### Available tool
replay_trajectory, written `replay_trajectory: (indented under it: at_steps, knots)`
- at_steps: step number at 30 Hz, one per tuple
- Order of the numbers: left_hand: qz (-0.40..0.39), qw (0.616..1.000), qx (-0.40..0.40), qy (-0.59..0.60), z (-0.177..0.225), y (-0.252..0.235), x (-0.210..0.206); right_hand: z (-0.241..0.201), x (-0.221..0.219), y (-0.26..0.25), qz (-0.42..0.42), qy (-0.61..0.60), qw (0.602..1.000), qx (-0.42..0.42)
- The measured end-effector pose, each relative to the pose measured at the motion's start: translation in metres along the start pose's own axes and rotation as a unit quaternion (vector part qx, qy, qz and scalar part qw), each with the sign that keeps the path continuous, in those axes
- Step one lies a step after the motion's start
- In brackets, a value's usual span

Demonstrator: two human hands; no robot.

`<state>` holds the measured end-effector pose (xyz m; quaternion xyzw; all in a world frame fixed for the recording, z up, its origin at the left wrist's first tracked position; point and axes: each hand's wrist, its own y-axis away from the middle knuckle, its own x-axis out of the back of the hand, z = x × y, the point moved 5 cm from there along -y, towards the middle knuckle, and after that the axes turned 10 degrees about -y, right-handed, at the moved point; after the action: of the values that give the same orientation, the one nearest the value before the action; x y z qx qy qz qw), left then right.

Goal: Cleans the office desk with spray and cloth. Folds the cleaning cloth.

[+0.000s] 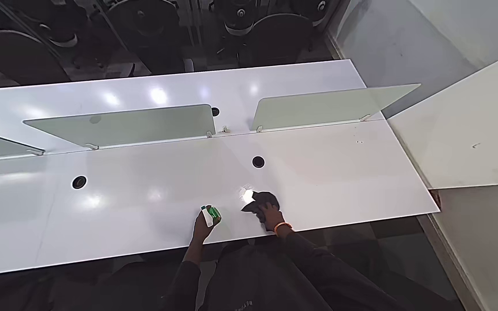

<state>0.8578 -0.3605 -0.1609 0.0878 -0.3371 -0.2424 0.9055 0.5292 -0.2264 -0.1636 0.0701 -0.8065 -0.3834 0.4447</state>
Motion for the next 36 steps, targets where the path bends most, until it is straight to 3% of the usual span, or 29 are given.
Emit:
replay_trajectory:
  at_steps: [4, 8, 16, 20, 26, 32, 36]
  knots:
    - [0.004, 1.000, -0.008, 0.009, 0.001, 0.001, 0.001, 0.052, 0.036, 0.005, 0.034, -0.008, 0.994, -0.102]
    - [0.007, 1.000, 0.003, 0.012, 0.002, 0.002, -0.001, 0.084, 0.037, 0.013, 0.051, -0.024, 0.988, -0.142]
    - [0.050, 0.995, 0.050, 0.066, 0.008, 0.014, -0.006, 0.068, 0.024, 0.012, 0.015, 0.027, 0.999, -0.029]
    - [0.068, 0.991, 0.088, 0.076, 0.015, 0.024, -0.013, 0.076, 0.036, 0.010, 0.014, 0.031, 0.999, -0.021]
    - [0.169, 0.965, 0.175, 0.095, 0.038, 0.039, -0.026, 0.089, 0.046, 0.002, -0.012, 0.031, 0.999, 0.014]
    - [0.253, 0.944, 0.195, 0.083, 0.058, 0.050, -0.028, 0.099, 0.051, -0.003, -0.031, 0.047, 0.996, 0.066]
    - [0.262, 0.939, 0.206, 0.089, 0.057, 0.061, -0.036, 0.104, 0.053, -0.005, -0.045, 0.058, 0.993, 0.089]
